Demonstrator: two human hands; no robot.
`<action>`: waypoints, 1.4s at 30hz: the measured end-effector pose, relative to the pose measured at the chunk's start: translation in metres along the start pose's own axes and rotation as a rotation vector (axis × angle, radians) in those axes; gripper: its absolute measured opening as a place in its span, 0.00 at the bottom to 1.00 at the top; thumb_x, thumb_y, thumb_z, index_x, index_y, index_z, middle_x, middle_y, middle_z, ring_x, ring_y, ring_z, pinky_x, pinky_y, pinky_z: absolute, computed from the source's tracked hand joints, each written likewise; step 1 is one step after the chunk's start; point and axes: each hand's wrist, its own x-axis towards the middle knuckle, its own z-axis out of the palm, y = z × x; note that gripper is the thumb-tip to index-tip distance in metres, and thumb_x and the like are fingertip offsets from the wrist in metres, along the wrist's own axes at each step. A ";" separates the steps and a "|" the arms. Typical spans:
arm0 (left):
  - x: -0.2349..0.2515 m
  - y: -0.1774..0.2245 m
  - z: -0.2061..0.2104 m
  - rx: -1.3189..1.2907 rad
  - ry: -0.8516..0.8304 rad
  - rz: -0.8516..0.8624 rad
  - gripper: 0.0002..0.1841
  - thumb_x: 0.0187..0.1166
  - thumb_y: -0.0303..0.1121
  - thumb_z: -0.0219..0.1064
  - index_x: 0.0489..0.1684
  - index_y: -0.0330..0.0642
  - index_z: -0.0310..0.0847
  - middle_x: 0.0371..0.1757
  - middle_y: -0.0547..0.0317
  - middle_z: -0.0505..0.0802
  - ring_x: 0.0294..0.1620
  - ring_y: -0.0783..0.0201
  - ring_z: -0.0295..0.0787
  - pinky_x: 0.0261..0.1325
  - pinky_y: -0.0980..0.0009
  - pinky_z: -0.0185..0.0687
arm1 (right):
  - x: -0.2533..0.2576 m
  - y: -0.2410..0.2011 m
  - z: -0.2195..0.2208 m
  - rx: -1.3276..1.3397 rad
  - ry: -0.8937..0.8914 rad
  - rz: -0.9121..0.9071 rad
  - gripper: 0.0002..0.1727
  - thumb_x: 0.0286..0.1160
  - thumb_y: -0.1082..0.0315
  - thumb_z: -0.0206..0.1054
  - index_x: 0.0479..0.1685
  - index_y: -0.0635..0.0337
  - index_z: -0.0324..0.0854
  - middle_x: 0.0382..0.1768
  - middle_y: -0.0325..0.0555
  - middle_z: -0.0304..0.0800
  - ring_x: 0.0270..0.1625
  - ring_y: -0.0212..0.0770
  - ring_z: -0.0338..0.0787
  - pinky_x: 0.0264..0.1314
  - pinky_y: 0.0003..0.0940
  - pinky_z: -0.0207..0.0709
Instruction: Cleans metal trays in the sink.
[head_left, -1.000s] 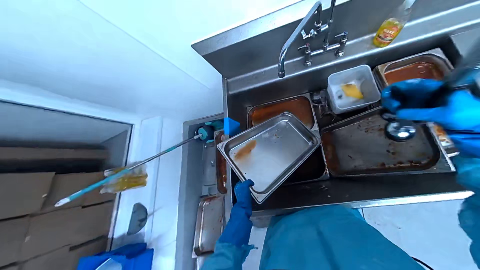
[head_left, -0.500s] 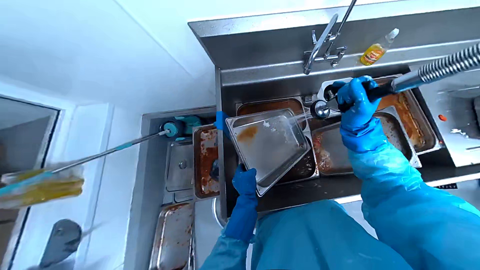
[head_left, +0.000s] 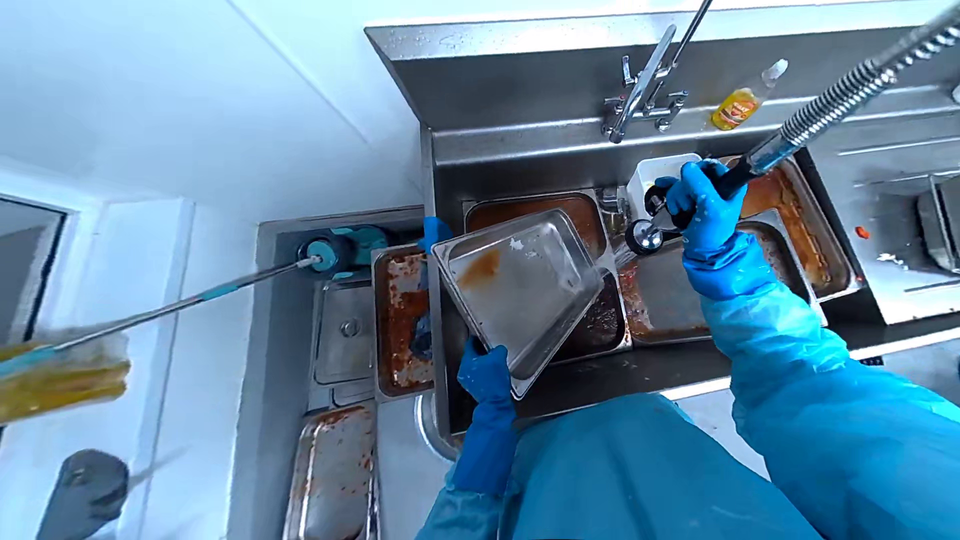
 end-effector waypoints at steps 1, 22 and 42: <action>-0.003 0.001 0.001 -0.024 0.016 0.004 0.30 0.60 0.30 0.76 0.69 0.39 0.85 0.57 0.40 0.94 0.63 0.41 0.89 0.66 0.35 0.78 | -0.006 0.001 0.004 0.041 0.021 0.024 0.12 0.81 0.69 0.63 0.25 0.52 0.75 0.10 0.32 0.70 0.15 0.35 0.75 0.38 0.45 0.87; -0.012 0.043 0.048 -0.230 0.113 -0.026 0.31 0.58 0.29 0.77 0.68 0.41 0.85 0.57 0.42 0.94 0.61 0.43 0.90 0.64 0.36 0.81 | -0.062 -0.026 0.035 0.307 0.051 0.134 0.15 0.81 0.71 0.58 0.21 0.52 0.72 0.08 0.34 0.66 0.15 0.37 0.75 0.47 0.52 0.88; -0.053 0.027 0.033 -0.241 -0.135 -0.202 0.15 0.54 0.17 0.74 0.41 0.27 0.85 0.42 0.34 0.91 0.44 0.41 0.88 0.45 0.41 0.84 | -0.053 -0.020 0.045 0.536 0.053 -0.013 0.09 0.73 0.74 0.63 0.24 0.54 0.76 0.12 0.34 0.73 0.18 0.34 0.79 0.49 0.48 0.88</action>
